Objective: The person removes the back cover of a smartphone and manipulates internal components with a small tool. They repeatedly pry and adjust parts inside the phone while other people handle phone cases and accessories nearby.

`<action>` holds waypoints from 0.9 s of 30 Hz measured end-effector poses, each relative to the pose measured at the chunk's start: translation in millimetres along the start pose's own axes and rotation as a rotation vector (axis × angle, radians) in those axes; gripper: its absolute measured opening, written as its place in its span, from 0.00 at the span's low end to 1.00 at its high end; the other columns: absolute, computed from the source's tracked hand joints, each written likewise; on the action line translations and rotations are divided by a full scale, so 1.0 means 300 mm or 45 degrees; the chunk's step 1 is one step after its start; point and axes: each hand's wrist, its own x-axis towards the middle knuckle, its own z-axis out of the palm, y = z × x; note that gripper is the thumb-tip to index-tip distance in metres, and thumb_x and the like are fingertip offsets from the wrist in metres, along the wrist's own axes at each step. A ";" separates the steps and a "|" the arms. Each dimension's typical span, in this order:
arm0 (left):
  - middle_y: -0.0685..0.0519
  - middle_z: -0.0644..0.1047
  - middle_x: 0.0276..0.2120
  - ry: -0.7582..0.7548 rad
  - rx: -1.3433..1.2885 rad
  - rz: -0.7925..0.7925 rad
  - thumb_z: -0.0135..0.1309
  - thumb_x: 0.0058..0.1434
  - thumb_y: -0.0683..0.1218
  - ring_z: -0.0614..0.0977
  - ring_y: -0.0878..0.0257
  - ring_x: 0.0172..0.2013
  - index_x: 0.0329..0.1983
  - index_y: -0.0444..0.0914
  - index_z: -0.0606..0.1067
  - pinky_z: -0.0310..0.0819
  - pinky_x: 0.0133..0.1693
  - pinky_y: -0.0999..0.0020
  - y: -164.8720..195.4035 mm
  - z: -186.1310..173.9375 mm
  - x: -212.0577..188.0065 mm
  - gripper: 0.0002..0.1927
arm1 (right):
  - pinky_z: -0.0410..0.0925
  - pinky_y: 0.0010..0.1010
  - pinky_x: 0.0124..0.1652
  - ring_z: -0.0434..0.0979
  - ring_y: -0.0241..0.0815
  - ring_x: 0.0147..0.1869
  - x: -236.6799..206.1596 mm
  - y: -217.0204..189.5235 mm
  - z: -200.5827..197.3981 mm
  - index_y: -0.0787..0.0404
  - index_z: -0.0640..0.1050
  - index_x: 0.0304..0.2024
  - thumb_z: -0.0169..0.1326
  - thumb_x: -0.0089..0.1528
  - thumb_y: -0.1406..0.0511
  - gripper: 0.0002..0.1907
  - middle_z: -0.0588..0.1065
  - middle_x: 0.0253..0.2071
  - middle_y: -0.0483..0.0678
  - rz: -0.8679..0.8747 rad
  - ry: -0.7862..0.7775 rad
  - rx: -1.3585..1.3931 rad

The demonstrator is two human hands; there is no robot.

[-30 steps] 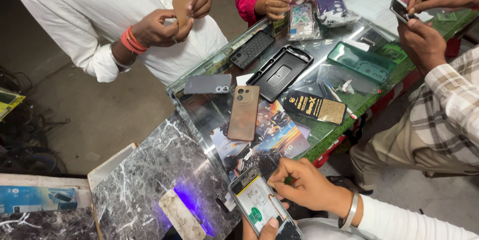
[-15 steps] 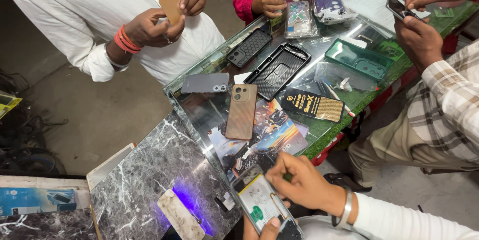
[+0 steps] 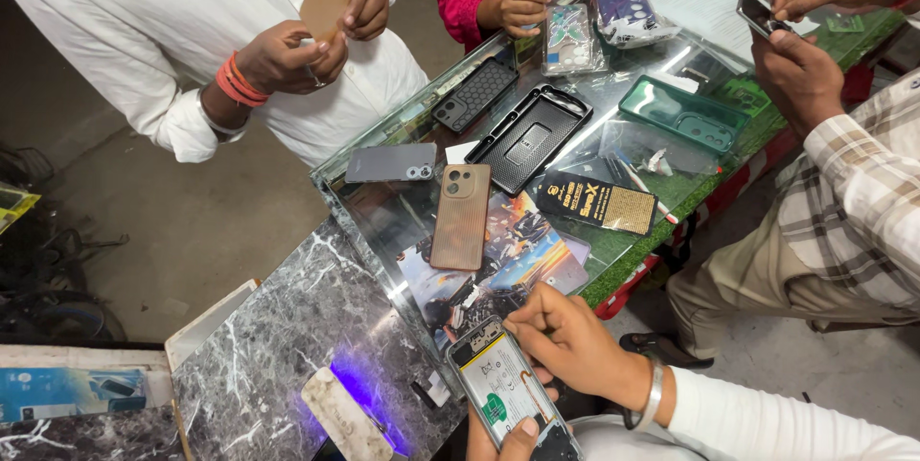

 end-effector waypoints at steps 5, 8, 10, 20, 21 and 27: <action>0.34 0.71 0.54 0.003 0.026 0.026 0.55 0.54 0.47 0.79 0.48 0.50 0.74 0.36 0.45 0.89 0.43 0.48 0.013 0.005 0.001 0.48 | 0.70 0.22 0.23 0.82 0.29 0.24 -0.014 -0.024 -0.019 0.66 0.70 0.32 0.56 0.63 0.72 0.08 0.83 0.27 0.46 0.014 -0.111 0.033; 0.34 0.72 0.56 0.028 0.077 0.011 0.54 0.55 0.47 0.80 0.49 0.52 0.75 0.38 0.42 0.88 0.47 0.51 -0.003 -0.004 -0.003 0.49 | 0.68 0.21 0.23 0.79 0.28 0.22 -0.002 -0.027 -0.020 0.66 0.71 0.33 0.56 0.64 0.72 0.07 0.81 0.24 0.46 -0.051 -0.138 0.001; 0.34 0.72 0.56 0.041 0.094 0.019 0.52 0.53 0.46 0.80 0.49 0.52 0.74 0.38 0.42 0.89 0.46 0.50 -0.018 -0.013 -0.002 0.49 | 0.65 0.22 0.20 0.77 0.28 0.20 0.008 -0.030 -0.013 0.66 0.72 0.33 0.57 0.63 0.72 0.06 0.79 0.21 0.46 0.027 -0.126 -0.071; 0.34 0.71 0.58 0.003 -0.059 0.030 0.58 0.55 0.50 0.80 0.47 0.52 0.74 0.41 0.41 0.89 0.44 0.46 -0.052 -0.016 0.010 0.51 | 0.62 0.23 0.19 0.72 0.30 0.18 0.006 -0.038 0.038 0.65 0.71 0.38 0.53 0.65 0.70 0.04 0.74 0.18 0.43 0.175 0.113 -0.016; 0.34 0.72 0.57 0.017 -0.064 0.012 0.59 0.54 0.50 0.81 0.46 0.52 0.74 0.41 0.43 0.89 0.44 0.46 -0.040 -0.011 0.010 0.50 | 0.65 0.23 0.22 0.73 0.29 0.21 0.008 -0.037 0.032 0.64 0.70 0.40 0.51 0.66 0.70 0.04 0.75 0.21 0.43 0.099 0.129 0.035; 0.33 0.73 0.57 -0.075 -0.139 -0.108 0.60 0.54 0.52 0.80 0.45 0.52 0.73 0.37 0.49 0.89 0.44 0.43 0.072 -0.001 -0.003 0.49 | 0.68 0.22 0.32 0.72 0.29 0.32 0.000 0.015 -0.039 0.59 0.67 0.45 0.42 0.64 0.71 0.08 0.74 0.36 0.43 0.066 0.203 0.415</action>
